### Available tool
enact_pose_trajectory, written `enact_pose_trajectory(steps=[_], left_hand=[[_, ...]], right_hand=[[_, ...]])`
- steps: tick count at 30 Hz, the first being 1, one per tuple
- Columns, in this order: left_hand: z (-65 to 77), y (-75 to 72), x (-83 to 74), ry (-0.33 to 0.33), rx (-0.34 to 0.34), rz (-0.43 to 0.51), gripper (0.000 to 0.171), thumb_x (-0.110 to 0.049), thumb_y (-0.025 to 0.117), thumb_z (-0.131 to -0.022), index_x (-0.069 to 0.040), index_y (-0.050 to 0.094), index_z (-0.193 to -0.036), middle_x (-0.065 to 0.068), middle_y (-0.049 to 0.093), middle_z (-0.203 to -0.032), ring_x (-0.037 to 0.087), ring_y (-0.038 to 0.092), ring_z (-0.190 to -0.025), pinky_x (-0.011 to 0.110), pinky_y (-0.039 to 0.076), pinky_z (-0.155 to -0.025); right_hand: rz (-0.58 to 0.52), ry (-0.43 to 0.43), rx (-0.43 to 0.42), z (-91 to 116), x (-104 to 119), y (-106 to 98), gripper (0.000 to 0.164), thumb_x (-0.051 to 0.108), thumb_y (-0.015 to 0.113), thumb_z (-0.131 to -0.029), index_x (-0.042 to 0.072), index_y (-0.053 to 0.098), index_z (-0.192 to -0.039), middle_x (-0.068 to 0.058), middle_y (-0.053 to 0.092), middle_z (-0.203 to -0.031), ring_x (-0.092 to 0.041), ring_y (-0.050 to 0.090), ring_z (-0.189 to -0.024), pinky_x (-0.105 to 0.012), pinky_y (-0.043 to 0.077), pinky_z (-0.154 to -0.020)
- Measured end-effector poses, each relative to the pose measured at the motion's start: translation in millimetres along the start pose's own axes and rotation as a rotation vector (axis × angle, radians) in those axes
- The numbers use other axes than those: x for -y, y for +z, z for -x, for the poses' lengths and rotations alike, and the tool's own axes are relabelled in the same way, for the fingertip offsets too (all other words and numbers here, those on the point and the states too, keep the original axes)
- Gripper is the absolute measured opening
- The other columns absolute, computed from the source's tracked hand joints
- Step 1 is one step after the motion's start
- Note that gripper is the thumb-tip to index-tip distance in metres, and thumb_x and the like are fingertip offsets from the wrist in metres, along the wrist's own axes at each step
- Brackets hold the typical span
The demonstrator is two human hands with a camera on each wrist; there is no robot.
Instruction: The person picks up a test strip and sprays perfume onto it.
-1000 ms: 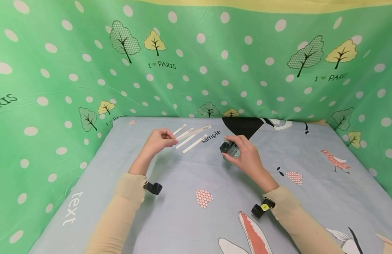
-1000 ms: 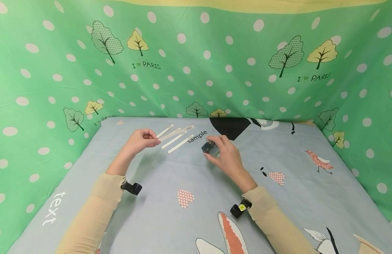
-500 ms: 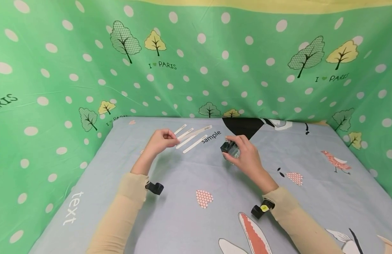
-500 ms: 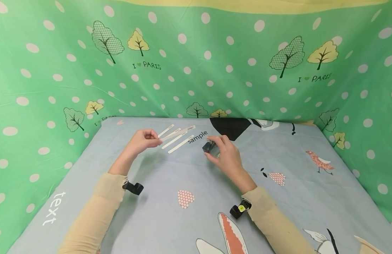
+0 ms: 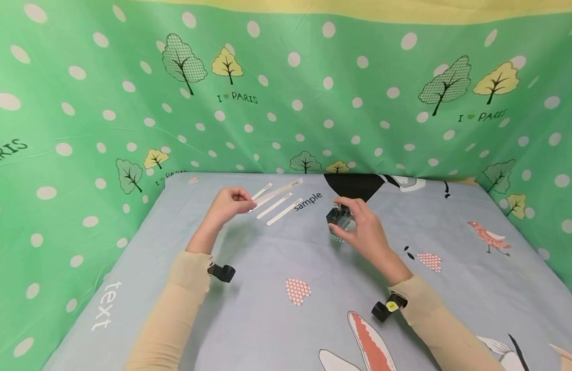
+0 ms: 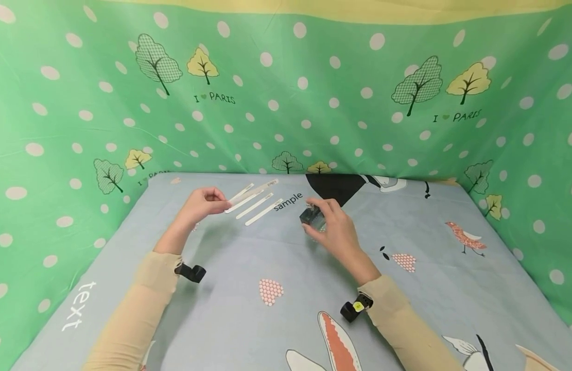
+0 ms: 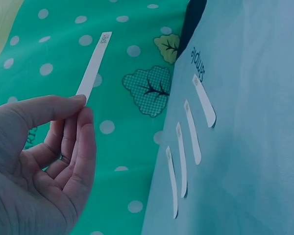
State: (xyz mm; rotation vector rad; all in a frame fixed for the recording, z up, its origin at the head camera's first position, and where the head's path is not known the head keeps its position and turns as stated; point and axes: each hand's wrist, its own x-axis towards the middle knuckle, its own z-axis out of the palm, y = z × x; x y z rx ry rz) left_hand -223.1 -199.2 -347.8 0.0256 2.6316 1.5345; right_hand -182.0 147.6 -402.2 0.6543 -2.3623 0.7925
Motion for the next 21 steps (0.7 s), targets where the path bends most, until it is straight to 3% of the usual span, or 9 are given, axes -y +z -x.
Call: enact_pose_trajectory(steps=[6, 21], left_hand=[[-1.0, -5.1, 0.1, -0.015, -0.005, 0.009, 0.019, -0.015, 0.075, -0.088, -0.002, 0.064, -0.094, -0.006, 0.063, -0.074, 0.012, 0.064, -0.074, 0.022, 0.056, -0.075], [-6.4, -25.7, 5.2, -0.025, -0.033, 0.052, 0.016, -0.013, 0.073, -0.087, -0.002, 0.062, -0.093, -0.01, 0.061, -0.07, 0.004, 0.062, -0.068, 0.018, 0.056, -0.073]], right_hand=[[-0.005, 0.002, -0.008, 1, -2, -2, 0.062, 0.021, 0.086, -0.078, 0.02, 0.054, -0.132, -0.011, 0.061, -0.11, -0.025, 0.063, -0.088, -0.038, 0.058, -0.073], [-0.001, 0.0, -0.002, 0, -3, -1, 0.062, 0.021, 0.085, -0.079, 0.019, 0.054, -0.133, -0.011, 0.06, -0.112, -0.026, 0.063, -0.09, -0.039, 0.059, -0.074]])
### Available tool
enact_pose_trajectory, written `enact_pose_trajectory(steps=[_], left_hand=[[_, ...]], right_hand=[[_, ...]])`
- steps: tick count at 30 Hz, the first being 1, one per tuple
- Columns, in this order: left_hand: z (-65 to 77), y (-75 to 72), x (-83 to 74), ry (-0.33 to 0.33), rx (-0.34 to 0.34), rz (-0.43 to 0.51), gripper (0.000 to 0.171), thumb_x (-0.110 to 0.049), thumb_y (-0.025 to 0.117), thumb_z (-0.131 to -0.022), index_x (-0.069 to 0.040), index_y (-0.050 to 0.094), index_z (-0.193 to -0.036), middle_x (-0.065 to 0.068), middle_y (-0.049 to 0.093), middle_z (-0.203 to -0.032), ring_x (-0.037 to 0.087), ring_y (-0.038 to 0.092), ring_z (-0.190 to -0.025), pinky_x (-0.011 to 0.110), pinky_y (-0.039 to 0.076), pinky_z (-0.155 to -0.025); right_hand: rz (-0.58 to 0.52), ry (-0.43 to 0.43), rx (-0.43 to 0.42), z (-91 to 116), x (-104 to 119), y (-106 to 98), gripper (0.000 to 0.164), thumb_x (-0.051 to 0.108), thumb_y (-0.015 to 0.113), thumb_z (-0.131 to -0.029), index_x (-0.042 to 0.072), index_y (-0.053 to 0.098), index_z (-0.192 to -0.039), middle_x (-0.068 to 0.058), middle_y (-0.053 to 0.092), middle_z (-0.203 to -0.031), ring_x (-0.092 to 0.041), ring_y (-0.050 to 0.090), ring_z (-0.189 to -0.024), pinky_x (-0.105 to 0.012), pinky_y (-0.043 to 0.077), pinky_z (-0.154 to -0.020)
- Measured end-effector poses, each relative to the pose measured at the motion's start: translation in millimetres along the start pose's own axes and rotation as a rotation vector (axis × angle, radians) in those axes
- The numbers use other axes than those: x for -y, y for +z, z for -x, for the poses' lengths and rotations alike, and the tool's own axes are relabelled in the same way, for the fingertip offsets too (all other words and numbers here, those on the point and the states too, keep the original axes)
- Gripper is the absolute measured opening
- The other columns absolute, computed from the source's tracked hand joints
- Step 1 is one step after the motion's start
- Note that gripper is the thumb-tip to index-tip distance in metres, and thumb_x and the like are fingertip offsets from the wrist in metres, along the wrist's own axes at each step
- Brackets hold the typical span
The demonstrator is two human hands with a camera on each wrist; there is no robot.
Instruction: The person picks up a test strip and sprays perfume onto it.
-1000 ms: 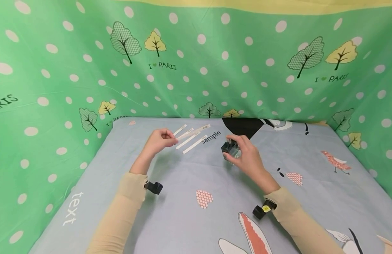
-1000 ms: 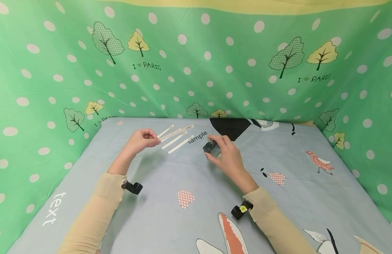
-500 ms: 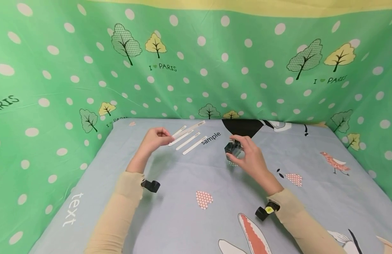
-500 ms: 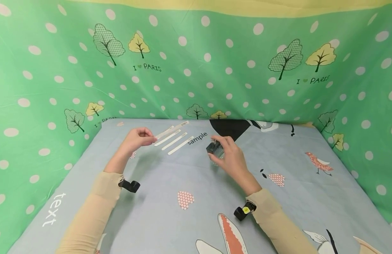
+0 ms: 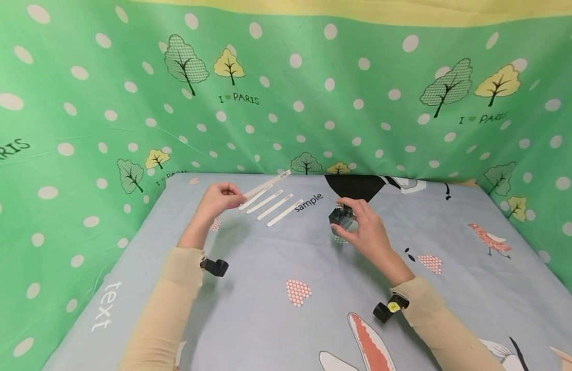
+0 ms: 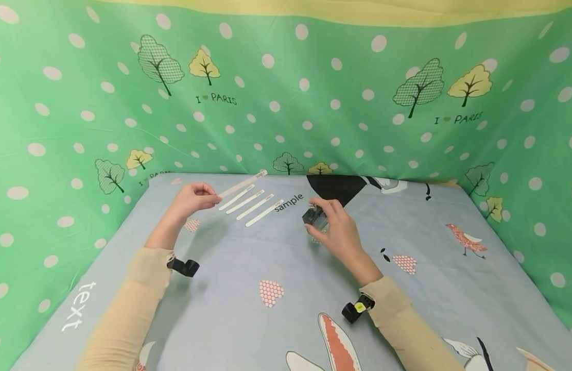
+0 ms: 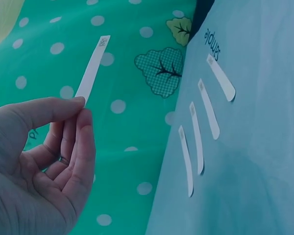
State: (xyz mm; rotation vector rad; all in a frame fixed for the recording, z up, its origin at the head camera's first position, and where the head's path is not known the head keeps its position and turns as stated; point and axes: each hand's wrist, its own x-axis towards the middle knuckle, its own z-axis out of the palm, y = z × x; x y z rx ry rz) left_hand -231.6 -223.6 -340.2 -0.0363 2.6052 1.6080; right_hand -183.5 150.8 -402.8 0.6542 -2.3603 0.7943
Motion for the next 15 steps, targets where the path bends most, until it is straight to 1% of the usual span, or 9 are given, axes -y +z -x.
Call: enact_pose_trajectory(steps=[4, 8, 10, 15], left_hand=[[-1.8, -4.8, 0.9, -0.02, -0.017, 0.011, 0.019, -0.014, 0.074, -0.088, -0.001, 0.062, -0.095, -0.01, 0.061, -0.071, 0.003, 0.063, -0.069, 0.017, 0.056, -0.074], [-5.5, -10.4, 7.1, -0.044, -0.037, 0.026, 0.022, -0.015, 0.074, -0.088, 0.0, 0.061, -0.098, -0.011, 0.061, -0.072, 0.003, 0.063, -0.071, 0.015, 0.056, -0.073], [-7.9, -13.2, 11.3, -0.062, -0.047, 0.045, 0.023, -0.015, 0.074, -0.088, 0.001, 0.061, -0.1, -0.011, 0.062, -0.072, 0.002, 0.064, -0.071, 0.015, 0.056, -0.073], [-16.2, -17.9, 24.0, -0.105, -0.081, 0.125, 0.021, -0.009, 0.072, -0.089, 0.003, 0.06, -0.101, -0.013, 0.062, -0.07, -0.001, 0.065, -0.068, 0.016, 0.057, -0.074]], right_hand=[[0.005, 0.015, -0.003, 0, -1, 0, 0.062, 0.022, 0.085, -0.079, 0.019, 0.053, -0.133, -0.01, 0.06, -0.113, -0.027, 0.064, -0.092, -0.04, 0.059, -0.075], [-0.005, 0.033, -0.003, 0, -3, 0, 0.062, 0.023, 0.085, -0.079, 0.019, 0.053, -0.133, -0.009, 0.061, -0.114, -0.027, 0.065, -0.095, -0.041, 0.059, -0.077], [-0.011, 0.04, 0.001, 1, -4, 0, 0.062, 0.023, 0.085, -0.08, 0.02, 0.053, -0.133, -0.009, 0.061, -0.115, -0.028, 0.065, -0.095, -0.042, 0.059, -0.078], [-0.012, 0.059, 0.01, 1, -6, 0, 0.062, 0.023, 0.084, -0.08, 0.02, 0.052, -0.133, -0.01, 0.06, -0.116, -0.029, 0.065, -0.093, -0.042, 0.059, -0.078]])
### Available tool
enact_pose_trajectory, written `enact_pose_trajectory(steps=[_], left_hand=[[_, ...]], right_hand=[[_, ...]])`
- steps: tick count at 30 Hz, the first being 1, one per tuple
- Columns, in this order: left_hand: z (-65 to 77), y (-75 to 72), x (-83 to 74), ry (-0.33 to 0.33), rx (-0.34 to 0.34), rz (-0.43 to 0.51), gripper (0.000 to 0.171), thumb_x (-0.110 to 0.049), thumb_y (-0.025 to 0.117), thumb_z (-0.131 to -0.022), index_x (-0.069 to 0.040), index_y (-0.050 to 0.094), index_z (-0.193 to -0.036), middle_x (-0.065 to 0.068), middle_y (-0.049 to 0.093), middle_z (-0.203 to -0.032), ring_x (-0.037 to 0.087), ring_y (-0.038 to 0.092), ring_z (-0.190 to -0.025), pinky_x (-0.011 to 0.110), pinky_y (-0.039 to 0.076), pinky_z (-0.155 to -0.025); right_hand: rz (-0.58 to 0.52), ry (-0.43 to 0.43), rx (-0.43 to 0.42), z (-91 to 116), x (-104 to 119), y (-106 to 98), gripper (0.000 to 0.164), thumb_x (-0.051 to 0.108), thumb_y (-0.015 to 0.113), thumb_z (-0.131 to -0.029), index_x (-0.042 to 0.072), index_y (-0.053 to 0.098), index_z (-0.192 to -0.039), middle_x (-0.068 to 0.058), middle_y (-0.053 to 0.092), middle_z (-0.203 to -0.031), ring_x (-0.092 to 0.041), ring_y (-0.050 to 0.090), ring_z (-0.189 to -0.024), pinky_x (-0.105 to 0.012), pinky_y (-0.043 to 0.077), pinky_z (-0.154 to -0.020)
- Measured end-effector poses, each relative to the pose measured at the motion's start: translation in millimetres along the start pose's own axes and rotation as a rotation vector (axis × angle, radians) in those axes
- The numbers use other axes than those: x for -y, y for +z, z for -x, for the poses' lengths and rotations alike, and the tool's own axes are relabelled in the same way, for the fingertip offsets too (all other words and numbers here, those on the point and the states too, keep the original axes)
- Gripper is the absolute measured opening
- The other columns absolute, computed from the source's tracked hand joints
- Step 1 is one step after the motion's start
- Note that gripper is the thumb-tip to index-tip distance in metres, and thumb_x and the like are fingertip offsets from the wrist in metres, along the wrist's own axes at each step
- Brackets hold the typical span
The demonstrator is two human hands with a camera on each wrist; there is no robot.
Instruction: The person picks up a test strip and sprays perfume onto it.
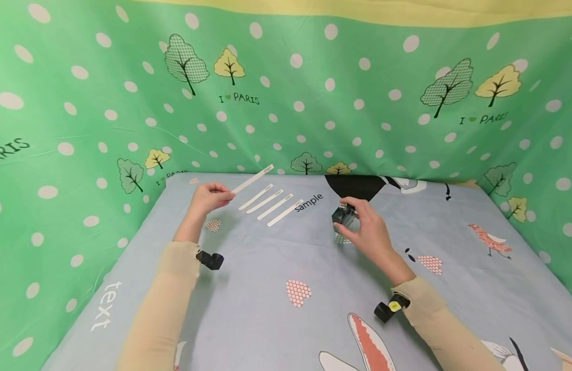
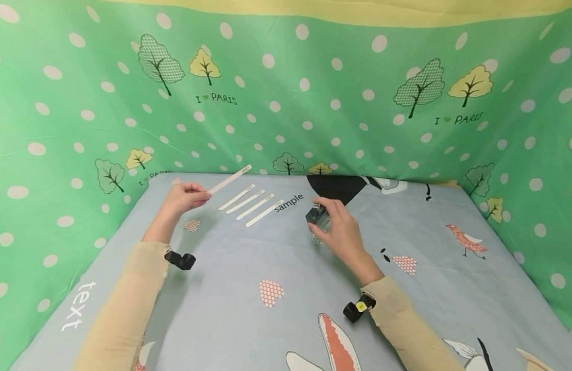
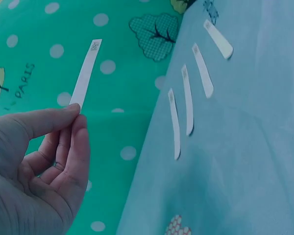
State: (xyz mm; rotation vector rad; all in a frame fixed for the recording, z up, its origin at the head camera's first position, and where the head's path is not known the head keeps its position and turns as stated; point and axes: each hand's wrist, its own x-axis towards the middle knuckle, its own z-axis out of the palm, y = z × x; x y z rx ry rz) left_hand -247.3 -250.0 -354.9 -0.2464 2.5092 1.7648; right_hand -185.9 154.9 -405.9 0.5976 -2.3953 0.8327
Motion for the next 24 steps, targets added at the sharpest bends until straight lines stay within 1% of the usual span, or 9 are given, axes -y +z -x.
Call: enact_pose_trajectory(steps=[4, 8, 13, 15, 20, 24], left_hand=[[-4.9, -3.6, 5.6, -0.048, -0.032, 0.029, 0.02, -0.009, 0.072, -0.09, 0.001, 0.059, -0.101, -0.013, 0.062, -0.071, -0.002, 0.064, -0.068, 0.014, 0.057, -0.072], [-9.7, -7.3, 11.9, -0.102, -0.067, 0.041, 0.02, -0.012, 0.072, -0.091, -0.002, 0.06, -0.102, -0.011, 0.062, -0.076, -0.001, 0.064, -0.07, 0.014, 0.056, -0.073], [-18.7, -9.5, 21.3, -0.159, -0.095, 0.092, 0.016, -0.01, 0.072, -0.091, -0.003, 0.063, -0.101, -0.009, 0.061, -0.077, -0.001, 0.064, -0.069, 0.014, 0.056, -0.074], [-22.0, -10.2, 25.8, -0.187, -0.106, 0.123, 0.014, -0.009, 0.071, -0.091, -0.002, 0.064, -0.101, -0.009, 0.062, -0.076, -0.001, 0.065, -0.068, 0.016, 0.057, -0.077], [-26.5, -11.3, 38.6, -0.26, -0.124, 0.141, 0.014, -0.006, 0.071, -0.09, -0.001, 0.064, -0.101, -0.006, 0.062, -0.075, 0.002, 0.068, -0.07, 0.025, 0.057, -0.091], [-28.8, -11.2, 47.0, -0.283, -0.124, 0.136, 0.014, -0.004, 0.069, -0.091, 0.0, 0.063, -0.103, -0.004, 0.062, -0.074, 0.003, 0.068, -0.068, 0.025, 0.057, -0.09]], right_hand=[[-0.004, 0.008, 0.0, 1, -2, 1, 0.062, 0.022, 0.084, -0.08, 0.019, 0.053, -0.133, -0.011, 0.061, -0.118, -0.029, 0.065, -0.095, -0.043, 0.059, -0.078], [-0.007, 0.02, 0.003, 2, -4, 2, 0.061, 0.021, 0.084, -0.08, 0.018, 0.052, -0.133, -0.011, 0.061, -0.12, -0.029, 0.064, -0.099, -0.043, 0.059, -0.08], [-0.012, 0.039, 0.003, 2, -7, 2, 0.061, 0.02, 0.084, -0.08, 0.018, 0.053, -0.133, -0.011, 0.061, -0.12, -0.029, 0.064, -0.102, -0.044, 0.059, -0.08], [-0.014, 0.046, 0.004, 2, -9, 3, 0.061, 0.02, 0.084, -0.08, 0.018, 0.053, -0.132, -0.011, 0.061, -0.12, -0.03, 0.064, -0.102, -0.044, 0.059, -0.081], [-0.028, 0.062, 0.009, -1, -12, 4, 0.061, 0.018, 0.084, -0.081, 0.018, 0.052, -0.133, -0.012, 0.06, -0.121, -0.031, 0.063, -0.105, -0.045, 0.059, -0.082], [-0.056, 0.084, 0.009, -3, -16, 5, 0.06, 0.016, 0.083, -0.081, 0.017, 0.051, -0.132, -0.014, 0.059, -0.123, -0.032, 0.063, -0.109, -0.048, 0.059, -0.084]])
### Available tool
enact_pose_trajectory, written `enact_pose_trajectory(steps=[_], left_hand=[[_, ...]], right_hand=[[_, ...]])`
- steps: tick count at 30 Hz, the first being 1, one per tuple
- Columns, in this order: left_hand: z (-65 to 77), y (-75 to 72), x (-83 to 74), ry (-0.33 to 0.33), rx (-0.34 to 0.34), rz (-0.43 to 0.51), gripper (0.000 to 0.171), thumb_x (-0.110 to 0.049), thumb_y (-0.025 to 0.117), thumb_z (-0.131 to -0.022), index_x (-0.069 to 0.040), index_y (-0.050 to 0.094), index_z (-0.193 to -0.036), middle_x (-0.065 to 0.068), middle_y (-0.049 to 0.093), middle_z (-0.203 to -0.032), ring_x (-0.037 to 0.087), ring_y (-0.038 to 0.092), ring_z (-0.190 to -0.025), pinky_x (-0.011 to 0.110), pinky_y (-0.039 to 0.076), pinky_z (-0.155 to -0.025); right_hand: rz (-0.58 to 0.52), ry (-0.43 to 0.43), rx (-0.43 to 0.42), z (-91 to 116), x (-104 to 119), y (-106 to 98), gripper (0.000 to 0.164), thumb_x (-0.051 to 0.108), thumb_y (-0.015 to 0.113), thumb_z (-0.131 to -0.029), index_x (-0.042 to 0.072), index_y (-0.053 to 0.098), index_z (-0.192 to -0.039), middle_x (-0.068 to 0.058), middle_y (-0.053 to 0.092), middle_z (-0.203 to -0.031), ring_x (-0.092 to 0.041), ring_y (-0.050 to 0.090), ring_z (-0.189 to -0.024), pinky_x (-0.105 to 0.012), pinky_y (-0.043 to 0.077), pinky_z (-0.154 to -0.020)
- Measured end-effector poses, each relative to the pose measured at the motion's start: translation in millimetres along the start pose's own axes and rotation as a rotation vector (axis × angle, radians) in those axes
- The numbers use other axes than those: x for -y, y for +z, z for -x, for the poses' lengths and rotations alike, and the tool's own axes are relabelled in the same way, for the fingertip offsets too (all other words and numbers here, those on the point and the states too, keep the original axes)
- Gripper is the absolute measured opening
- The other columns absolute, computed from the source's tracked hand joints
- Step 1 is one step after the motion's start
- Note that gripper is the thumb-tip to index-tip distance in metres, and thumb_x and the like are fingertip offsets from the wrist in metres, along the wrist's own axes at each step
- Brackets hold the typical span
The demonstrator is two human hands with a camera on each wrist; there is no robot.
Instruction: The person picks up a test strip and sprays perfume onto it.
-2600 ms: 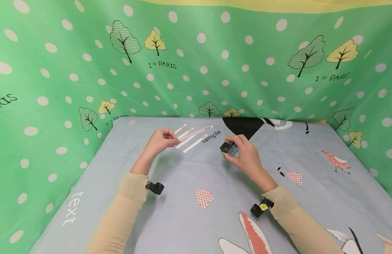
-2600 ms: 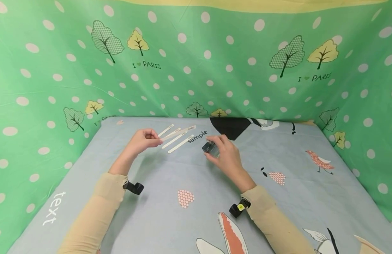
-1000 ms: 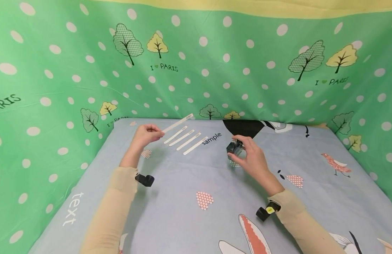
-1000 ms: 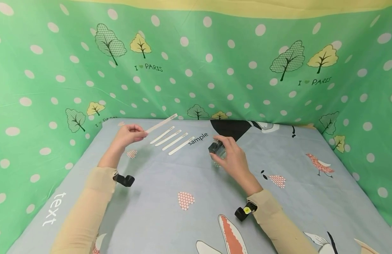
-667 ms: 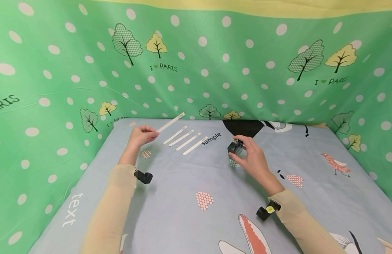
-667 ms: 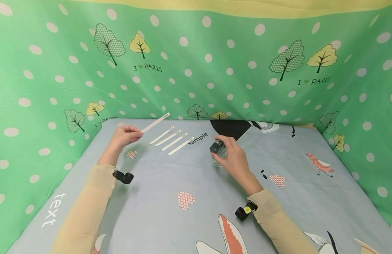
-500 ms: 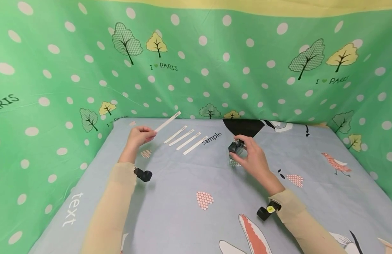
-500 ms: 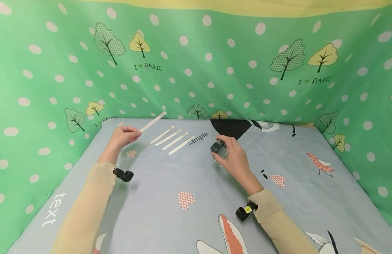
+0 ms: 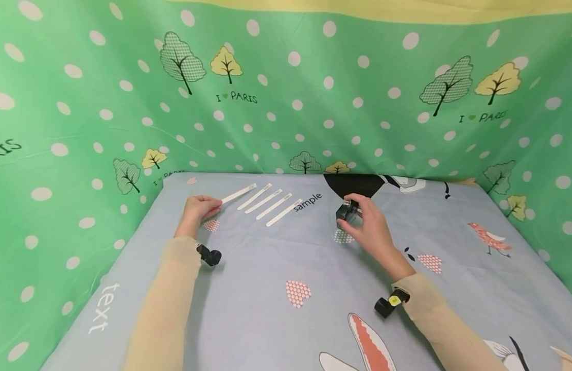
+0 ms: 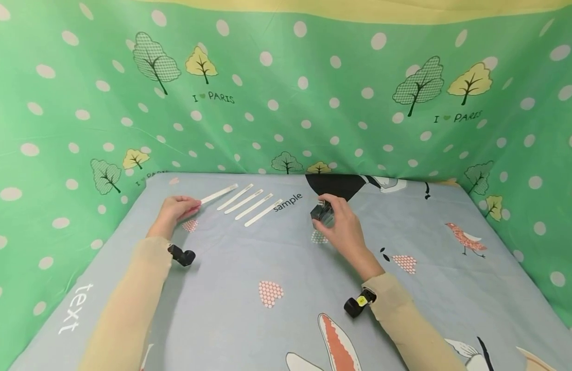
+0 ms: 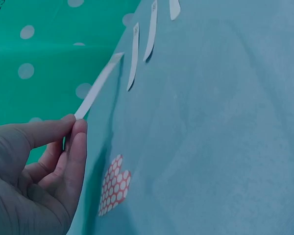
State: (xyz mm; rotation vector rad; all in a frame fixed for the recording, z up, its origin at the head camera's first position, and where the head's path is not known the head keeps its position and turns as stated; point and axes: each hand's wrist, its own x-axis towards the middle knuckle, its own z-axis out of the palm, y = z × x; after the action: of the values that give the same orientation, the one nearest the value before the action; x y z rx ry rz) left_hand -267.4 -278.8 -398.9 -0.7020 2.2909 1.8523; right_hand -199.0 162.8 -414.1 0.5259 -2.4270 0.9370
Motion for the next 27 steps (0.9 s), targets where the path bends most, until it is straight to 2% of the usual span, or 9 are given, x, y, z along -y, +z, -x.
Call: enact_pose_trajectory(steps=[7, 12, 27], left_hand=[[-2.1, -1.4, 6.3, -0.019, -0.019, -0.031, 0.016, -0.007, 0.067, -0.093, -0.002, 0.06, -0.107, -0.004, 0.065, -0.074, 0.005, 0.07, -0.073, 0.023, 0.058, -0.087], [-1.2, -3.6, 7.4, -0.026, -0.02, -0.035, 0.021, -0.006, 0.066, -0.094, -0.001, 0.059, -0.113, -0.004, 0.065, -0.076, 0.002, 0.069, -0.071, 0.02, 0.058, -0.083], [-0.7, -9.4, 10.6, 0.004, -0.076, -0.091, 0.016, -0.009, 0.066, -0.095, -0.003, 0.06, -0.108, 0.004, 0.065, -0.094, 0.006, 0.07, -0.08, 0.022, 0.058, -0.087]], right_hand=[[-0.033, 0.047, 0.016, -3, -5, 3, 0.059, 0.014, 0.082, -0.082, 0.016, 0.05, -0.132, -0.015, 0.058, -0.122, -0.035, 0.061, -0.113, -0.052, 0.059, -0.085], [-0.039, 0.061, 0.026, -3, -9, 4, 0.059, 0.013, 0.081, -0.082, 0.016, 0.05, -0.132, -0.016, 0.058, -0.123, -0.035, 0.061, -0.114, -0.052, 0.058, -0.086], [-0.057, 0.104, 0.05, 1, -17, 7, 0.059, 0.014, 0.081, -0.083, 0.017, 0.049, -0.132, -0.017, 0.059, -0.124, -0.036, 0.061, -0.115, -0.052, 0.058, -0.086]])
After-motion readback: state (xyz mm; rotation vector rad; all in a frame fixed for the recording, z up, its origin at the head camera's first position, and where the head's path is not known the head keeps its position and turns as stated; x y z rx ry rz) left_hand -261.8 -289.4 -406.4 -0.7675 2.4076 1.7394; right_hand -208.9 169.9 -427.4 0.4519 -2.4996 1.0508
